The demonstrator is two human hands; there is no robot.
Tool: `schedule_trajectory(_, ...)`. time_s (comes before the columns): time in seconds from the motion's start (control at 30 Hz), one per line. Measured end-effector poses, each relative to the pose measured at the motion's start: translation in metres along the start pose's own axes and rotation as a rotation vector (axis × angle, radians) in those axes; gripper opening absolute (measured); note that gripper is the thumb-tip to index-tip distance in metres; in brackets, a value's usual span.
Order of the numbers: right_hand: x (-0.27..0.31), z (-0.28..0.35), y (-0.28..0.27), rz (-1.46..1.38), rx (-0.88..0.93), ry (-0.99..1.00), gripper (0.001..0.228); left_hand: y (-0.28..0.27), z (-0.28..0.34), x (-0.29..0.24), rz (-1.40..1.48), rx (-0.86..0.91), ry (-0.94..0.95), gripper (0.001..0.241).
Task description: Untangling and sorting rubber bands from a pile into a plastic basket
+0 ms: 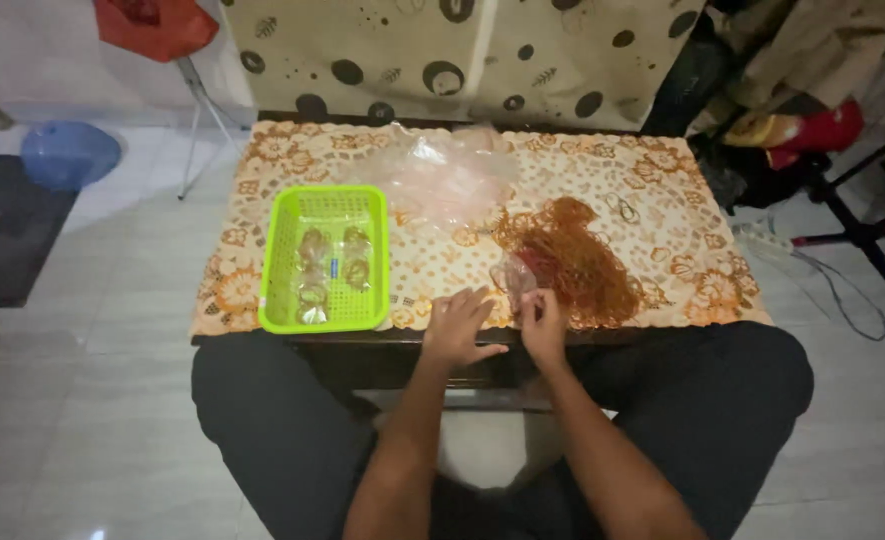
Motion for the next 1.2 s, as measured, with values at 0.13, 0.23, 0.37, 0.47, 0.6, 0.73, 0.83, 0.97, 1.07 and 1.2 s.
schedule_trajectory(0.13, 0.012, -0.001, -0.002, 0.031, 0.014, 0.020, 0.005, -0.010, 0.004, -0.006, -0.014, 0.037, -0.033, 0.088)
schedule_trajectory(0.23, 0.012, -0.005, 0.001, 0.035, 0.016, 0.033, 0.005, -0.004, 0.002, -0.002, -0.001, -0.005, -0.031, 0.090)
schedule_trajectory(0.37, 0.012, -0.004, 0.008, 0.051, -0.008, 0.086, 0.004, -0.002, 0.004, -0.002, -0.004, -0.025, -0.007, 0.089)
schedule_trajectory(0.47, 0.027, -0.007, 0.009, 0.066, -0.035, 0.061, 0.005, -0.009, 0.003, -0.005, 0.003, -0.009, -0.022, 0.087)
schedule_trajectory(0.6, 0.043, -0.021, 0.006, 0.065, -0.016, 0.050, 0.006, -0.018, 0.002, -0.009, 0.025, 0.065, -0.086, 0.085)
schedule_trajectory(0.73, 0.062, -0.051, -0.001, 0.086, 0.045, 0.064, 0.005, -0.023, -0.002, -0.005, 0.102, 0.151, -0.149, 0.091)
schedule_trajectory(0.83, 0.086, -0.075, -0.009, 0.131, 0.125, 0.118, 0.012, -0.012, -0.002, 0.004, 0.234, 0.074, -0.179, 0.082)
schedule_trajectory(0.97, 0.087, -0.111, -0.011, 0.063, 0.379, 0.111, 0.010, 0.005, -0.008, 0.024, 0.516, -0.304, -0.112, 0.037)
schedule_trajectory(1.07, 0.120, -0.127, -0.024, 0.140, 0.600, 0.037, 0.015, -0.013, -0.014, 0.019, 0.551, -0.429, -0.146, 0.031)
schedule_trajectory(1.2, 0.165, -0.130, -0.046, 0.308, 0.847, -0.148, 0.016, -0.036, -0.022, 0.005, 0.552, -0.591, -0.123, 0.040)
Point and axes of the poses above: each hand's wrist, its own z-axis away from the middle knuckle, its own y-axis out of the palm, x = y × z, the point moved 1 cm from there along -z, towards the middle knuckle, and after that the axes turned 8 degrees about -x, right-handed, at the moved point
